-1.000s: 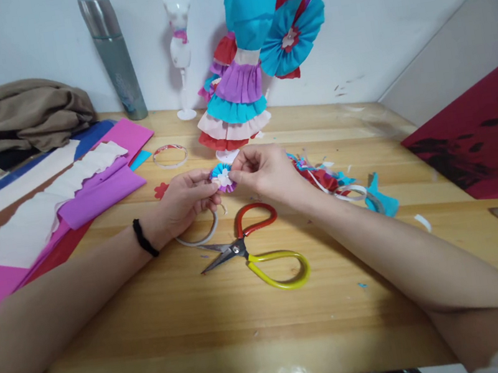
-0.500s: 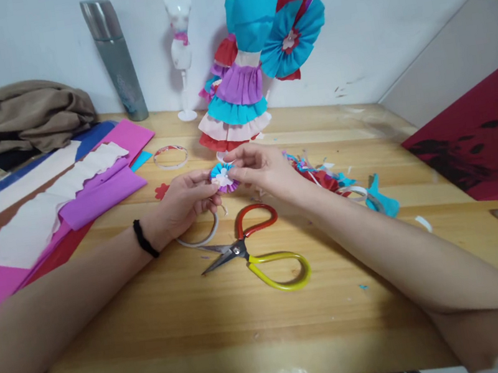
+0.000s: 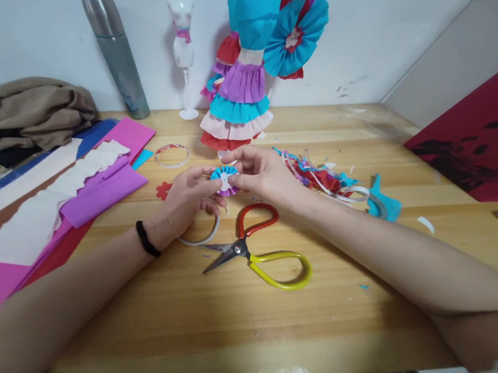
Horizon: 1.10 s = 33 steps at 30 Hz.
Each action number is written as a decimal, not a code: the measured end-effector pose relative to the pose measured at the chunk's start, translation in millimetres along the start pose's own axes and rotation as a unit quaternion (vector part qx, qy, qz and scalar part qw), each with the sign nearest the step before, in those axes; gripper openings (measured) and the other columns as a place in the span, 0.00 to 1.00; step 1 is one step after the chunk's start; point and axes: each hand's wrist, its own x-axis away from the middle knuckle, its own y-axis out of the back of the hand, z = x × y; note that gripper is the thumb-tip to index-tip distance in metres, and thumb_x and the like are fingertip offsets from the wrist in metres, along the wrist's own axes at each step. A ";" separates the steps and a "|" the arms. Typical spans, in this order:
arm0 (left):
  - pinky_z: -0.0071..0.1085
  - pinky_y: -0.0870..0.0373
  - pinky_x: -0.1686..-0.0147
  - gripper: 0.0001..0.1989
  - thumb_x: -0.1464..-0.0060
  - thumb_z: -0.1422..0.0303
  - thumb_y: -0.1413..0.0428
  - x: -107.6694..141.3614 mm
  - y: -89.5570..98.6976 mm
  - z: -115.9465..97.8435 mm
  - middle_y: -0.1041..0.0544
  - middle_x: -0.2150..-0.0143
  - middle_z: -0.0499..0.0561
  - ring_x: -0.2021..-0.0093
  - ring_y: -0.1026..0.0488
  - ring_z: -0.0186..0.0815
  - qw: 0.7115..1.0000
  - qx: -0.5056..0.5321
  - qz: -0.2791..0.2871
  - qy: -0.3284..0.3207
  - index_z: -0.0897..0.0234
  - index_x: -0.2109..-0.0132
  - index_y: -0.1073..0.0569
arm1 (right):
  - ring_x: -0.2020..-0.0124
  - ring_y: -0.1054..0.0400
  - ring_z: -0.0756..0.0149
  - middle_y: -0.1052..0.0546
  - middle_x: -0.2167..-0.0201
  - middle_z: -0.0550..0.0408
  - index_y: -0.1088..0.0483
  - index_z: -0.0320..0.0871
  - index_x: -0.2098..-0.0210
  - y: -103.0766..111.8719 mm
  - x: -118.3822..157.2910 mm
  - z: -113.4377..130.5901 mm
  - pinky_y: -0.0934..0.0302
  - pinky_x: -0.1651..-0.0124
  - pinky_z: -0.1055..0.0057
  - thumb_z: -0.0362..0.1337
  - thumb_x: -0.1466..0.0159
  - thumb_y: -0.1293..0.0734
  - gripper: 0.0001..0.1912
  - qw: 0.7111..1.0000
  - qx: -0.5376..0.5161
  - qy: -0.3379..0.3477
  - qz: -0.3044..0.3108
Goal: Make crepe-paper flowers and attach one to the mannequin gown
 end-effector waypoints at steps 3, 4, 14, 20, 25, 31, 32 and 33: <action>0.24 0.29 0.78 0.13 0.55 0.70 0.37 2.5 -1.3 -2.2 0.24 0.75 0.49 0.77 0.27 0.30 0.998 -0.068 0.003 -0.012 0.69 0.61 0.28 | 0.75 0.32 0.67 0.27 0.76 0.61 0.32 0.43 0.59 -2.5 2.7 1.0 0.37 0.67 0.68 0.33 0.51 0.29 0.18 1.000 0.025 0.006 -0.005; 0.23 0.30 0.78 0.11 0.54 0.71 0.38 3.0 -1.5 -2.8 0.24 0.75 0.49 0.78 0.28 0.29 0.996 -0.085 0.001 -0.012 0.70 0.63 0.28 | 0.74 0.32 0.67 0.28 0.76 0.61 0.32 0.43 0.59 -3.4 3.7 1.4 0.37 0.67 0.68 0.33 0.50 0.29 0.18 0.999 0.033 0.009 -0.008; 0.22 0.32 0.78 0.05 0.54 0.75 0.40 3.0 -4.6 -5.0 0.24 0.77 0.48 0.80 0.30 0.27 0.994 -0.110 -0.026 -0.005 0.69 0.67 0.28 | 0.72 0.30 0.65 0.27 0.74 0.59 0.31 0.43 0.57 -7.8 7.0 0.0 0.35 0.65 0.66 0.33 0.49 0.29 0.19 0.999 0.052 0.008 0.008; 0.23 0.30 0.79 0.12 0.55 0.76 0.39 2.8 -6.8 -0.4 0.25 0.77 0.45 0.81 0.29 0.27 0.996 -0.086 -0.035 -0.013 0.69 0.60 0.28 | 0.73 0.32 0.66 0.29 0.76 0.62 0.32 0.43 0.57 -8.5 6.2 -1.7 0.36 0.65 0.67 0.31 0.50 0.31 0.19 0.998 0.055 0.010 -0.001; 0.24 0.29 0.78 0.18 0.54 0.73 0.38 2.3 -4.9 2.1 0.23 0.75 0.46 0.80 0.28 0.28 0.997 -0.069 -0.023 -0.025 0.69 0.54 0.29 | 0.74 0.31 0.66 0.29 0.76 0.62 0.33 0.44 0.58 -9.9 7.2 0.1 0.36 0.66 0.66 0.31 0.50 0.31 0.19 0.999 0.035 0.007 0.004; 0.23 0.29 0.78 0.18 0.54 0.76 0.39 3.4 -5.0 1.7 0.23 0.75 0.45 0.80 0.28 0.28 0.996 -0.083 -0.036 -0.023 0.70 0.54 0.29 | 0.74 0.32 0.66 0.30 0.76 0.62 0.34 0.43 0.57 -9.6 7.4 -1.3 0.38 0.66 0.66 0.32 0.50 0.31 0.20 1.000 0.019 0.010 0.008; 0.23 0.29 0.78 0.18 0.54 0.76 0.39 3.3 -5.2 1.7 0.23 0.75 0.45 0.80 0.28 0.27 0.995 -0.086 -0.038 -0.024 0.71 0.53 0.29 | 0.74 0.32 0.66 0.30 0.76 0.62 0.34 0.43 0.57 -9.2 7.2 -1.9 0.38 0.66 0.66 0.33 0.50 0.31 0.20 1.000 0.017 0.011 0.009; 0.23 0.29 0.78 0.19 0.54 0.76 0.40 3.1 -5.3 1.7 0.24 0.76 0.45 0.81 0.29 0.27 0.995 -0.089 -0.039 -0.026 0.71 0.52 0.29 | 0.74 0.32 0.66 0.30 0.76 0.62 0.34 0.42 0.56 -8.7 7.0 -2.4 0.38 0.66 0.66 0.33 0.50 0.31 0.21 1.000 0.017 0.012 0.011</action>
